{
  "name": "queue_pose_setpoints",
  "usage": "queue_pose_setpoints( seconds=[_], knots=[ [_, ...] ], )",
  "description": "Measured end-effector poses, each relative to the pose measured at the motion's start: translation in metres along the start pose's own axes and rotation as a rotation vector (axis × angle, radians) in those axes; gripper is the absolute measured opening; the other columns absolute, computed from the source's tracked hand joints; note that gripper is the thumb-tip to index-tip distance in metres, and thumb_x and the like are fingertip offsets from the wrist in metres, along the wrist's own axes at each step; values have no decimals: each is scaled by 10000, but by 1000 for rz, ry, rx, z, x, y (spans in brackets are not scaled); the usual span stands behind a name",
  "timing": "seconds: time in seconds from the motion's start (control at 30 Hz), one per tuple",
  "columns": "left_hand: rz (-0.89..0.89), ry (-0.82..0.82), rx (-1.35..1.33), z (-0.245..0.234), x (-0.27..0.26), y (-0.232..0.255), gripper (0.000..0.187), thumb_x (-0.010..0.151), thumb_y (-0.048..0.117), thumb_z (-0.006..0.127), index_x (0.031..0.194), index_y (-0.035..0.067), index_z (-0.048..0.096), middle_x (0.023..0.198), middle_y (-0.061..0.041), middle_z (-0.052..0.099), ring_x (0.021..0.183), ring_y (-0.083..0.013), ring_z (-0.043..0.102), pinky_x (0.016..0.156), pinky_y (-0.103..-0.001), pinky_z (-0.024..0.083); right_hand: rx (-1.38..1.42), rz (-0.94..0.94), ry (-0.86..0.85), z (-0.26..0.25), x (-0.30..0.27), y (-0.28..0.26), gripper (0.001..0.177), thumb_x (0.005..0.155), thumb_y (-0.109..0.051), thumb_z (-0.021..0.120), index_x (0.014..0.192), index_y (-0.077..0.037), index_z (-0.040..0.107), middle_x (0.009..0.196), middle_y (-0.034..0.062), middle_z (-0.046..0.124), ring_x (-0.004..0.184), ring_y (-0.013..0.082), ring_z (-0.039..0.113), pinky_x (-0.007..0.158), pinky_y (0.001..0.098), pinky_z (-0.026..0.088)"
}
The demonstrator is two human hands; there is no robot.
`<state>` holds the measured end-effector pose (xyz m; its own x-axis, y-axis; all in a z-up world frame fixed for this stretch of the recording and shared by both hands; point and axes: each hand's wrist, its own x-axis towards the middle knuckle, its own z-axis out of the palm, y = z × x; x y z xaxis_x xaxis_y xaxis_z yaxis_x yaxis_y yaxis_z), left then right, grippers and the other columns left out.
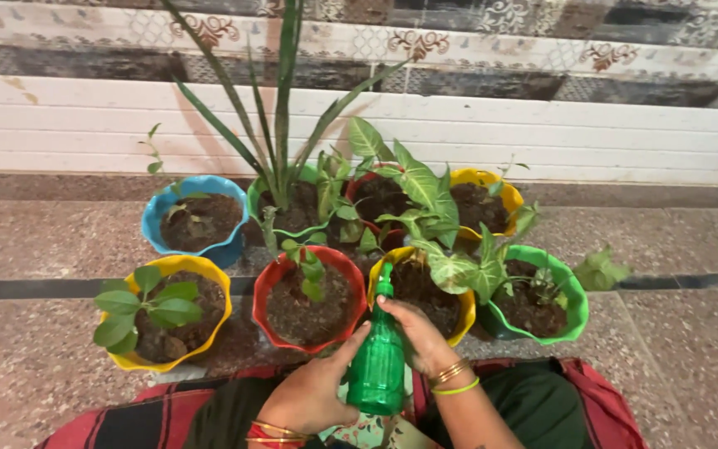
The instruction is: The person waters several potted plants using a green spray bottle. They move the bottle from one pot to the next, spraying water onto the soil and leaves of each plant.
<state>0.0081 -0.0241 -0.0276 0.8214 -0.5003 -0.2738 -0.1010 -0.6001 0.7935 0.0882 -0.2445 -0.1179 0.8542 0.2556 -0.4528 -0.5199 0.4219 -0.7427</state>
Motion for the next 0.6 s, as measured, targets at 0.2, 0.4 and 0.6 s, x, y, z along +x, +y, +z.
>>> queue_pose_setpoints(
  seconds=[0.2, 0.4, 0.6],
  knots=[
    [-71, -34, 62, 10, 7, 10, 1177, 656, 142, 765, 1645, 344, 158, 1032, -175, 728, 930, -345, 724, 833, -405, 564, 7, -46, 119, -22, -4, 15, 244, 906, -290, 748, 935, -52, 707, 810, 45, 685, 672, 151, 654, 623, 311, 559],
    [-89, -79, 129, 10, -3, 16, 1195, 657, 179, 805, 1628, 338, 127, 1044, -184, 743, 991, -355, 712, 885, -409, 555, -52, -31, 59, -10, -23, 1, 291, 916, -316, 718, 979, -32, 725, 847, 36, 700, 730, 129, 662, 678, 280, 555],
    [317, -146, -53, 11, 5, 13, 1079, 739, 224, 791, 1633, 232, 187, 1326, -219, 611, 1227, -353, 597, 1024, -419, 466, -173, -262, -8, 0, -83, -39, 364, 930, -316, 703, 1146, -24, 682, 930, -10, 648, 809, 77, 601, 703, 248, 505]
  ],
)
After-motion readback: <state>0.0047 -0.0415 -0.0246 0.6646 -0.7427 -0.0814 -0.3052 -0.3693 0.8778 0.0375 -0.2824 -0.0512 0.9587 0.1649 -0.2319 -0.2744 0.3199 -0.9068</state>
